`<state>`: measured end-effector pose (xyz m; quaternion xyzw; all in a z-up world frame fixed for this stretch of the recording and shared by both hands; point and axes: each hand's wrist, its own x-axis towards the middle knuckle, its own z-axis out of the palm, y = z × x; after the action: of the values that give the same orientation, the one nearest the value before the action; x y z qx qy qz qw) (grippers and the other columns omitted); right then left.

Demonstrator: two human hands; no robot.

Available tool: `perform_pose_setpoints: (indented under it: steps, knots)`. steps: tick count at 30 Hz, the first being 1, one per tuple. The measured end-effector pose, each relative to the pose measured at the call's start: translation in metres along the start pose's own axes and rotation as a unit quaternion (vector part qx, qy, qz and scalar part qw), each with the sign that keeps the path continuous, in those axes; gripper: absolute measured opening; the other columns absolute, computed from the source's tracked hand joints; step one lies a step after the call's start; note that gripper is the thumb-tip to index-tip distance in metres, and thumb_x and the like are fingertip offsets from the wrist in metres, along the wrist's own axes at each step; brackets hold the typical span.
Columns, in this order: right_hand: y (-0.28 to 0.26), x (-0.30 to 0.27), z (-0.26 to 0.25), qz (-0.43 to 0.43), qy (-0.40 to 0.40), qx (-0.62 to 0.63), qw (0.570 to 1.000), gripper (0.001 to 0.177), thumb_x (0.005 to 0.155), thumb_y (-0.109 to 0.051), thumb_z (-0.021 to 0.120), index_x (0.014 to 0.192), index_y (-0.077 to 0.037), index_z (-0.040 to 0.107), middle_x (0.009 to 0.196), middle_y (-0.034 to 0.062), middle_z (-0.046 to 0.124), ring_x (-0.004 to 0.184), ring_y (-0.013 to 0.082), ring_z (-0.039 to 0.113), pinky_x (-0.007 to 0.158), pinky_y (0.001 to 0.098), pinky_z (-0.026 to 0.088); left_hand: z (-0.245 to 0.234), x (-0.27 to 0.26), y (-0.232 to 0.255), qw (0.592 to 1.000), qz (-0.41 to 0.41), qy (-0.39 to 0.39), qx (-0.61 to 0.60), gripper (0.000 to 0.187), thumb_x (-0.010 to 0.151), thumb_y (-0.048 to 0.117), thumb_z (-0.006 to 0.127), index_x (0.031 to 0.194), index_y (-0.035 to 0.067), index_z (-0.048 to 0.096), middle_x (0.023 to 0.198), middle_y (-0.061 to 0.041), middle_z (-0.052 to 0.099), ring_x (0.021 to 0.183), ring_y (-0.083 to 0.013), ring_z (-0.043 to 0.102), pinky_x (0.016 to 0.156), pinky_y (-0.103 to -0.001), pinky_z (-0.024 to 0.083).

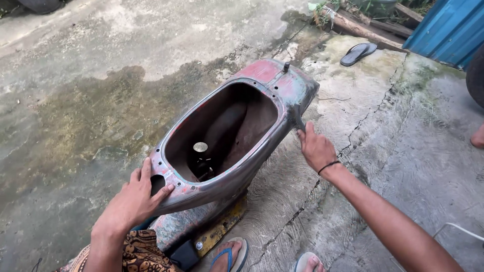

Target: The person scrubs the exterior surface of a large, hollow metal part using a wire brush. The part is positioned on a stand, and the person holds it steady with one hand while scrubbing with the other.

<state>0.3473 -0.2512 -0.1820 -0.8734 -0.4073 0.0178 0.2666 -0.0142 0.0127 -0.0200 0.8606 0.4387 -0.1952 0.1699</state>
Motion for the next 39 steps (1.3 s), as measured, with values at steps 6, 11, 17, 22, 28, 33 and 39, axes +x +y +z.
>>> perform_pose_setpoints:
  steps: [6, 11, 17, 22, 28, 33, 39]
  knots:
    - [-0.04, -0.042, 0.022, -0.067, -0.036, 0.035, 0.996, 0.041, 0.11, -0.037, 0.026, 0.112, -0.004, 0.05, 0.05, -0.0064, 0.047, 0.031, 0.0042, 0.034, 0.023, 0.0217, 0.029, -0.009, -0.005, 0.007, 1.0, -0.001, -0.012, 0.002, 0.097, 0.095, 0.065, 0.042, 0.167, 0.02, -0.005, 0.165, -0.015, 0.022, 0.138, -0.0496, 0.045, 0.112, -0.059, 0.042]
    - [-0.006, -0.01, 0.01, -0.124, 0.052, -0.077, 0.988, 0.058, 0.111, -0.036, 0.018, 0.141, 0.005, 0.045, 0.048, -0.0062, 0.045, 0.031, 0.0034, 0.033, 0.024, 0.0203, 0.025, 0.0, 0.003, -0.001, 1.0, 0.018, 0.02, 0.004, 0.098, 0.094, 0.065, 0.045, 0.167, 0.016, 0.001, 0.16, -0.021, 0.029, 0.131, -0.0546, 0.05, 0.106, -0.061, 0.044]
    - [-0.049, -0.033, 0.007, 0.062, 0.008, -0.007, 0.998, 0.047, 0.109, -0.048, 0.032, 0.128, -0.008, 0.049, 0.065, 0.0325, 0.065, 0.07, 0.0475, 0.073, 0.057, 0.0591, 0.057, -0.001, 0.0, -0.002, 0.997, 0.044, 0.046, 0.033, 0.097, 0.097, 0.068, 0.042, 0.165, 0.004, 0.015, 0.153, -0.03, 0.041, 0.129, -0.0562, 0.056, 0.099, -0.065, 0.055]
    - [-0.05, -0.029, -0.008, -0.03, 0.039, -0.143, 0.989, 0.041, 0.108, -0.039, 0.041, 0.122, -0.003, 0.054, 0.06, 0.0304, 0.063, 0.065, 0.046, 0.072, 0.05, 0.056, 0.055, -0.003, -0.002, 0.002, 0.997, 0.053, 0.054, 0.035, 0.094, 0.099, 0.064, 0.042, 0.164, 0.001, 0.017, 0.151, -0.033, 0.042, 0.128, -0.0574, 0.056, 0.099, -0.067, 0.054]
    - [-0.045, -0.019, -0.004, 0.07, -0.006, -0.02, 0.997, 0.042, 0.11, -0.044, 0.029, 0.122, -0.008, 0.048, 0.067, 0.0326, 0.066, 0.073, 0.0475, 0.073, 0.057, 0.0578, 0.058, -0.003, -0.002, 0.002, 0.996, 0.058, 0.049, 0.036, 0.097, 0.097, 0.068, 0.042, 0.164, 0.002, 0.017, 0.151, -0.031, 0.043, 0.128, -0.0559, 0.056, 0.099, -0.066, 0.054]
    - [-0.034, -0.043, 0.02, -0.126, 0.019, -0.249, 0.96, 0.044, 0.104, -0.039, 0.04, 0.127, -0.004, 0.053, 0.056, 0.0218, 0.062, 0.054, 0.0385, 0.07, 0.048, 0.049, 0.056, -0.007, -0.004, 0.005, 0.997, 0.058, 0.052, 0.025, 0.094, 0.099, 0.064, 0.043, 0.164, 0.001, 0.017, 0.15, -0.033, 0.043, 0.128, -0.0565, 0.055, 0.098, -0.067, 0.054]
    - [-0.029, -0.018, 0.0, 0.044, 0.027, -0.113, 0.992, 0.046, 0.111, -0.048, 0.033, 0.126, -0.008, 0.05, 0.062, 0.0311, 0.064, 0.067, 0.0489, 0.071, 0.051, 0.0578, 0.056, -0.005, -0.01, 0.002, 0.996, 0.065, 0.051, 0.031, 0.095, 0.098, 0.065, 0.044, 0.164, 0.002, 0.015, 0.152, -0.032, 0.039, 0.13, -0.0574, 0.053, 0.099, -0.068, 0.052]
